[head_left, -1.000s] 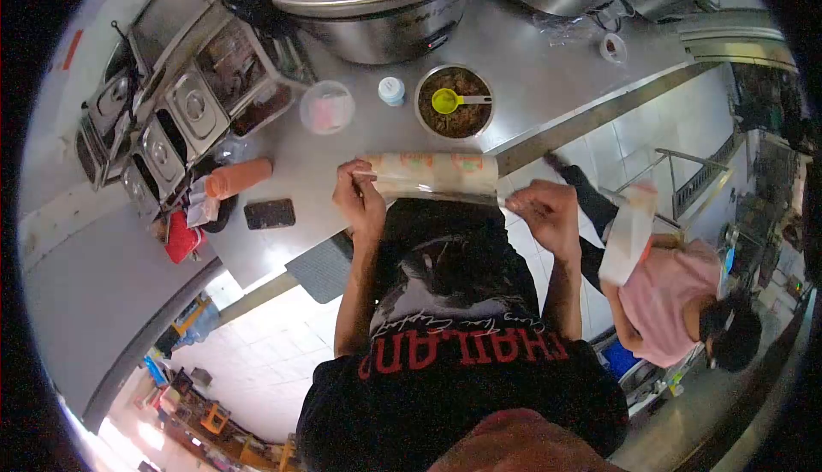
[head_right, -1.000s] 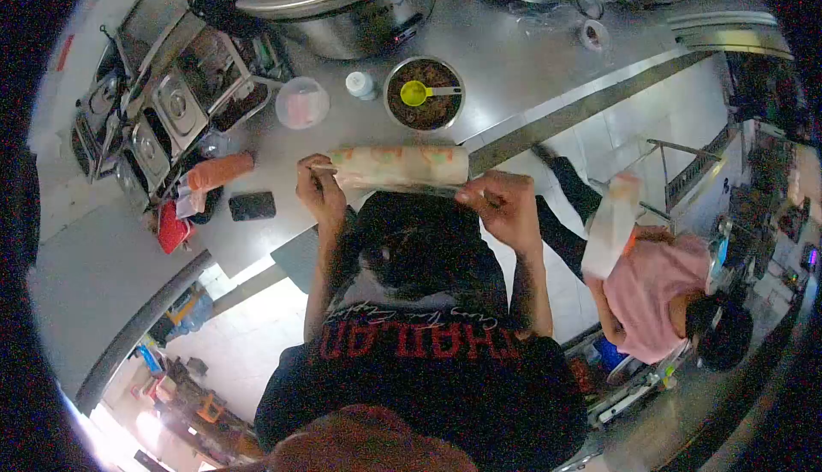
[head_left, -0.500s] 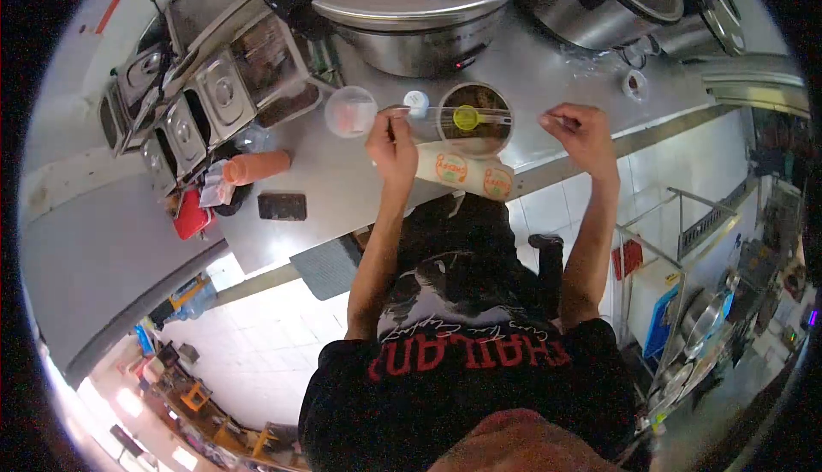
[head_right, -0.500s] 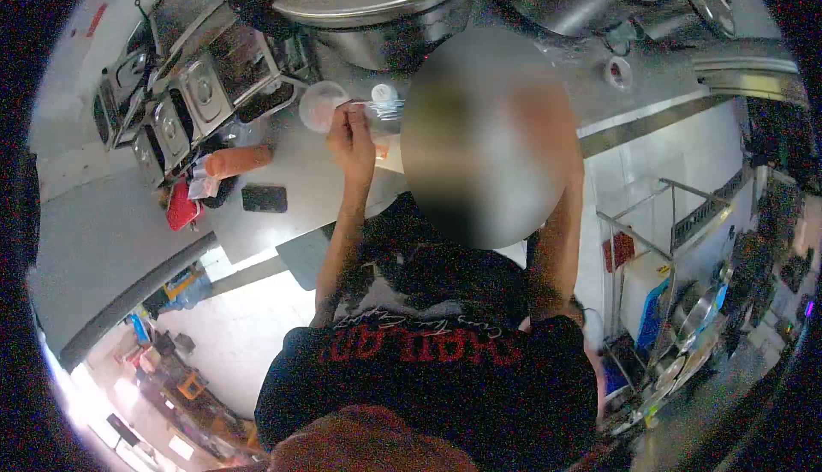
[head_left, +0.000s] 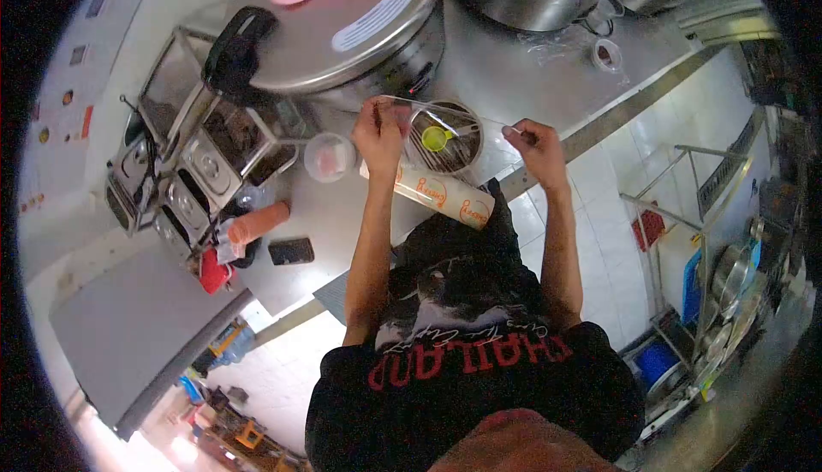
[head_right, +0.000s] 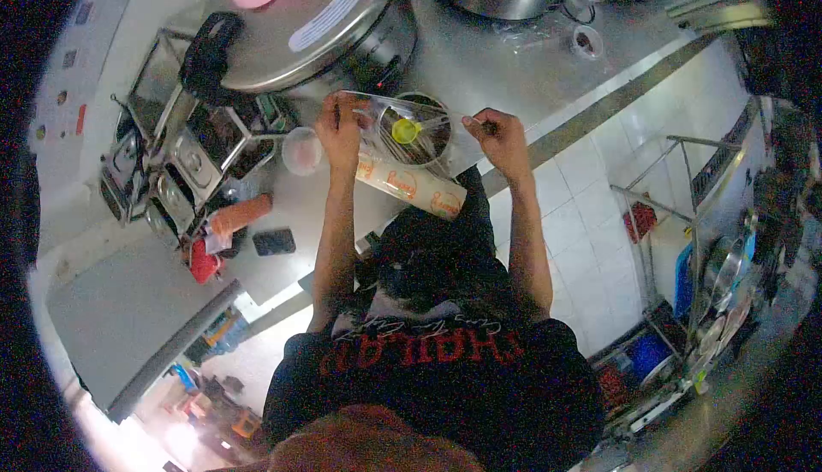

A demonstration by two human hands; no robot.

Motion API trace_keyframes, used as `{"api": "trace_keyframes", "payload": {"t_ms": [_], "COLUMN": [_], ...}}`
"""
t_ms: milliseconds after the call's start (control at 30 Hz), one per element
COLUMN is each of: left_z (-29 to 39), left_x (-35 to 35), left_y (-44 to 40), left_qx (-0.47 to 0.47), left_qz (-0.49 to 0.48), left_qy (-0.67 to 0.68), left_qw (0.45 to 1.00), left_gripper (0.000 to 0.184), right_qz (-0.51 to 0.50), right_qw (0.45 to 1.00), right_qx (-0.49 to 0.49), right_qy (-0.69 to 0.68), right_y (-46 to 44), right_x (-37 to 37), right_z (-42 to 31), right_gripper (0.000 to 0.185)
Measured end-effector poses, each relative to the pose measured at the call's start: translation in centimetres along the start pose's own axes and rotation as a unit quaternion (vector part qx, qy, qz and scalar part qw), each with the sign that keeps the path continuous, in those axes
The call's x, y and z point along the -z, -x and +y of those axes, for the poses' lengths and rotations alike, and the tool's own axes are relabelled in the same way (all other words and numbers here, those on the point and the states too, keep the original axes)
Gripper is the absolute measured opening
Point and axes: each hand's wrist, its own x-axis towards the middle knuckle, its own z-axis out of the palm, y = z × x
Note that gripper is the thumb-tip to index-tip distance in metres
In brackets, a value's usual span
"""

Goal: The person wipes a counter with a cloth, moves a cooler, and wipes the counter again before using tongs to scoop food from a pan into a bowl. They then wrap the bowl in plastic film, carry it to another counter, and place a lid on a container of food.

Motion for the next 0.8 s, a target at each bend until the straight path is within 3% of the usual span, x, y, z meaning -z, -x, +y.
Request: {"api": "trace_keyframes", "payload": {"t_ms": [33, 100, 200, 300, 333, 367, 467, 567, 667, 800], "left_z": [-0.8, -3.4, -5.3, -5.2, -5.8, -6.5, -7.9, -9.0, -10.5, -12.2], "left_x": [-0.9, -2.2, -3.4, -4.1, -4.2, -4.2, -3.9, -4.1, -4.1, -4.7], "left_y": [-0.3, -0.6, -0.8, -0.6, -0.9, -1.1, -1.5, -1.9, -1.9, -1.9], "left_qx": [0.038, -0.053, -0.137, -0.179, -0.200, -0.221, -0.145, -0.117, -0.098, -0.105], "left_qz": [-0.018, -0.039, -0.085, -0.129, -0.136, -0.143, -0.185, -0.224, -0.240, -0.192], "left_qy": [0.092, -0.014, -0.144, -0.209, -0.208, -0.207, -0.253, -0.325, -0.360, -0.298], "left_qw": [0.995, 0.998, 0.976, 0.953, 0.948, 0.942, 0.938, 0.911, 0.896, 0.929], "left_gripper": [0.012, 0.013, 0.015, 0.018, 0.019, 0.021, 0.027, 0.034, 0.034, 0.025], "right_qz": [0.048, 0.143, 0.129, 0.107, 0.124, 0.111, 0.098, 0.135, 0.167, 0.173], "right_qw": [0.998, 0.981, 0.990, 0.985, 0.990, 0.987, 0.966, 0.981, 0.978, 0.960], "right_qx": [0.045, 0.130, 0.058, -0.082, -0.062, -0.070, -0.062, -0.070, -0.079, -0.088], "right_qy": [-0.008, -0.022, 0.009, -0.106, -0.036, -0.094, -0.232, -0.120, -0.096, -0.201], "right_y": [-0.5, -1.1, -1.0, -0.4, -0.6, -0.5, -0.3, -0.3, -0.4, -0.1], "right_x": [-1.2, -3.7, -6.0, -7.6, -7.8, -7.9, -9.2, -11.0, -12.1, -12.6], "right_z": [1.9, 5.9, 9.1, 9.6, 9.8, 10.1, 9.1, 10.2, 11.9, 13.2], "right_gripper": [0.026, 0.028, 0.028, 0.029, 0.030, 0.030, 0.032, 0.028, 0.030, 0.030]}}
